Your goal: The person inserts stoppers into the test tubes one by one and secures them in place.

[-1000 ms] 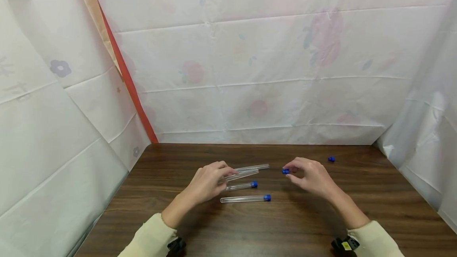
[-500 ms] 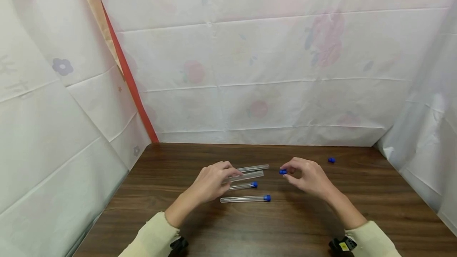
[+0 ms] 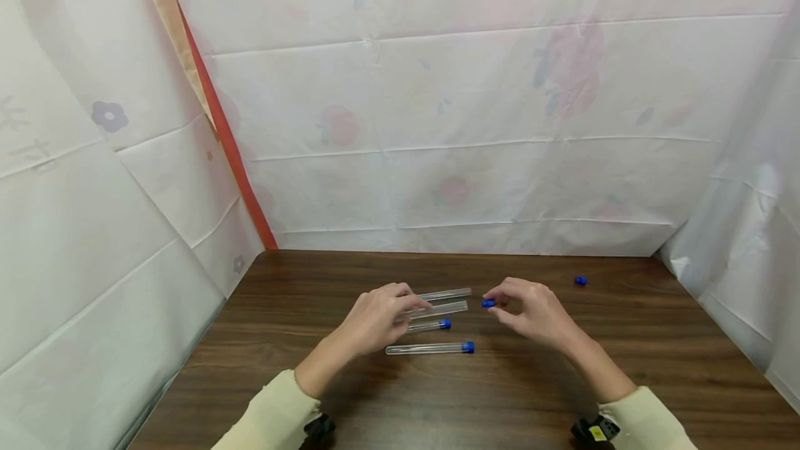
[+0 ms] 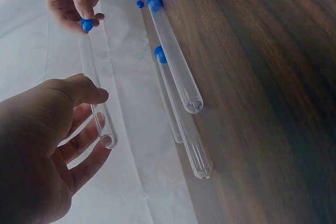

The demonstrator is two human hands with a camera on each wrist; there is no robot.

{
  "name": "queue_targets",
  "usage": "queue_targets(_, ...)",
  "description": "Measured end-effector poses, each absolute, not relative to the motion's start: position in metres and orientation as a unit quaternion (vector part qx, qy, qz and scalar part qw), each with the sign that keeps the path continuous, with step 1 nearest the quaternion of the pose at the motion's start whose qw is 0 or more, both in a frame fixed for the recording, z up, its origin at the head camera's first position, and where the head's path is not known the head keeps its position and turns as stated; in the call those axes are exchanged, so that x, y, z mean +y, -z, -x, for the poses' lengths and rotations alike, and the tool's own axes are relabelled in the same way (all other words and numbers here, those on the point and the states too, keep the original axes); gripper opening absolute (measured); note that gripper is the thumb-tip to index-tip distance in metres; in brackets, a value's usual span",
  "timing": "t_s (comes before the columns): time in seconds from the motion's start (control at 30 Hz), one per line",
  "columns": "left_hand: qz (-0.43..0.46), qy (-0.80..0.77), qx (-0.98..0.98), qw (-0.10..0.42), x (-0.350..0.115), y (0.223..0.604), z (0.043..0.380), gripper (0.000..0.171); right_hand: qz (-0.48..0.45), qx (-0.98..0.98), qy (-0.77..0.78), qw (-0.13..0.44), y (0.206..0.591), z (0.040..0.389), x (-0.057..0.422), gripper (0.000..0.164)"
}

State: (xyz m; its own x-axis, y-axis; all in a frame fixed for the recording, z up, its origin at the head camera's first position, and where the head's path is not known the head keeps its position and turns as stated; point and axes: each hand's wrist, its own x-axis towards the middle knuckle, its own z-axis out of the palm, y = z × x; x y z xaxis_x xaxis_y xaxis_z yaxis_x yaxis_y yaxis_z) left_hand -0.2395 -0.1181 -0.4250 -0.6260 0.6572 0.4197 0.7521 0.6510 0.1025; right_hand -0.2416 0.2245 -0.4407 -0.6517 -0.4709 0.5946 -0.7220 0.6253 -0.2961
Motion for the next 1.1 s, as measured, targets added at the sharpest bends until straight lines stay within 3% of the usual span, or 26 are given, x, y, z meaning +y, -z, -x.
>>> queue_targets(1.1,0.396,0.136,-0.893,0.162,-0.106,0.425,0.237,0.040,-0.367,-0.854,-0.286,0.234,0.443,0.239,0.210,0.026)
